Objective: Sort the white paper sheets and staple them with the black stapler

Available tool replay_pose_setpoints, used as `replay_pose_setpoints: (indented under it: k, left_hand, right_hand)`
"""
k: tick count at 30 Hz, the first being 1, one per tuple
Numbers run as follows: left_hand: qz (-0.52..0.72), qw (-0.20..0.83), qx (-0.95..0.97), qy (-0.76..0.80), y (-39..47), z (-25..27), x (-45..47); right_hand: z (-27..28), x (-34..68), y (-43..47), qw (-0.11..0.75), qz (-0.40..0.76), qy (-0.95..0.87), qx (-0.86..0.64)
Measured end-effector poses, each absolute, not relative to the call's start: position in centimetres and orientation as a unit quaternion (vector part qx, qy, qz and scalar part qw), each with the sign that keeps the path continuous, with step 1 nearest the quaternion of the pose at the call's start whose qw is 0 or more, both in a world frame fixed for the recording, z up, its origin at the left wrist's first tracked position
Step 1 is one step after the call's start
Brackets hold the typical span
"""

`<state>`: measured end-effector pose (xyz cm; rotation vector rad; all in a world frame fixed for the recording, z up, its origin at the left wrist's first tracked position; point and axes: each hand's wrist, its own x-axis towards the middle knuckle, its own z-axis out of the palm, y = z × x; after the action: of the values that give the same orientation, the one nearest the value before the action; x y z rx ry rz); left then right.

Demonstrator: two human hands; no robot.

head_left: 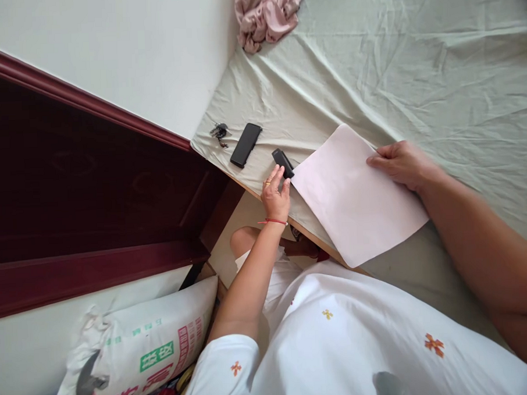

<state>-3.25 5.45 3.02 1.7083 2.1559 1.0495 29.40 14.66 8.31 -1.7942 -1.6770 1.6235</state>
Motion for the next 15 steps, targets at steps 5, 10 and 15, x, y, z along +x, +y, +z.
replay_pose_setpoints:
  k: [5,10,15]
  left_hand:
    - [0.337,0.068,0.592,0.729,5.45,2.72,-3.37]
    - [0.312,0.059,0.596,0.738,5.41,2.72,-3.51]
    - [0.317,0.06,0.579,0.749,5.24,2.49,-3.07]
  right_hand:
    - [8.05,29.64,14.49,0.097,0.546,-0.575,-0.602]
    - [8.1,29.89,14.46,0.109,0.545,-0.572,-0.603]
    - [7.46,30.1,14.83,0.107,0.555,-0.578,-0.588]
